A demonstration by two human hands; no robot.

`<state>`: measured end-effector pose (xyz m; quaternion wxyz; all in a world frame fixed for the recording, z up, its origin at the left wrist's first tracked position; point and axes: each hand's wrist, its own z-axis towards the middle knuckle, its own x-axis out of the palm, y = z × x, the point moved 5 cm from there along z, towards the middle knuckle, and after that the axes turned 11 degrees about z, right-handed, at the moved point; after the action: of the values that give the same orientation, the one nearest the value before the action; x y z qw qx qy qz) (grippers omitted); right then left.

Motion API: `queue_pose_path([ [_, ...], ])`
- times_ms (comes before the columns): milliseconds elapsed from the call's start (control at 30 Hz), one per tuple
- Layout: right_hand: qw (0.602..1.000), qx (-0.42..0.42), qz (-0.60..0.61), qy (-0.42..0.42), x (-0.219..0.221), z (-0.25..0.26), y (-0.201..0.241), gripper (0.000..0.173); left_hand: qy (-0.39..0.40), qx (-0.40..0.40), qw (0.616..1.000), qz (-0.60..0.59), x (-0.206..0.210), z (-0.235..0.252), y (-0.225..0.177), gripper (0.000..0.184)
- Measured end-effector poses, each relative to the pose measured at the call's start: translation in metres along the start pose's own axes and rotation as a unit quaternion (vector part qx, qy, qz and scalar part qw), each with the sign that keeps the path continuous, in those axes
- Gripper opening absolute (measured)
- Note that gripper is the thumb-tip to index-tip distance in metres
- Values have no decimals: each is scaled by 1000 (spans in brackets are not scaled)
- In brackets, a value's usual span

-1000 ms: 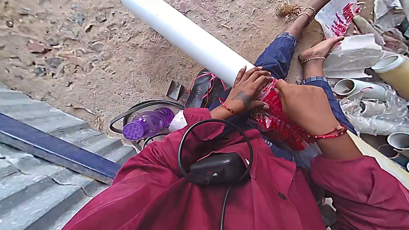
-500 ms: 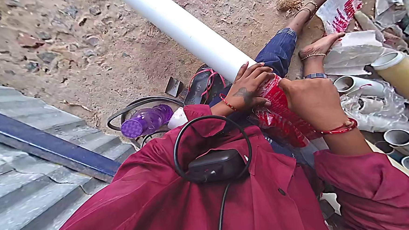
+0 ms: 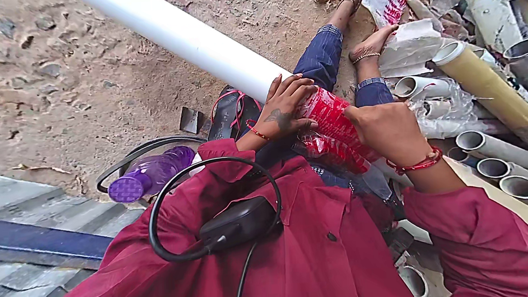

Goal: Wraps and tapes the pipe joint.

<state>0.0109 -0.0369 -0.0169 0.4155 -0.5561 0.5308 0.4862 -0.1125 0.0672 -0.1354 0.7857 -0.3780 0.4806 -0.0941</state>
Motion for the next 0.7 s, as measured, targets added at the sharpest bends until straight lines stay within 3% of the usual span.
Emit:
queue_pose_path([
  [700,1000,30,2,6,-9,-82,-36,10,32,10,999,25,-4,5,1,78],
])
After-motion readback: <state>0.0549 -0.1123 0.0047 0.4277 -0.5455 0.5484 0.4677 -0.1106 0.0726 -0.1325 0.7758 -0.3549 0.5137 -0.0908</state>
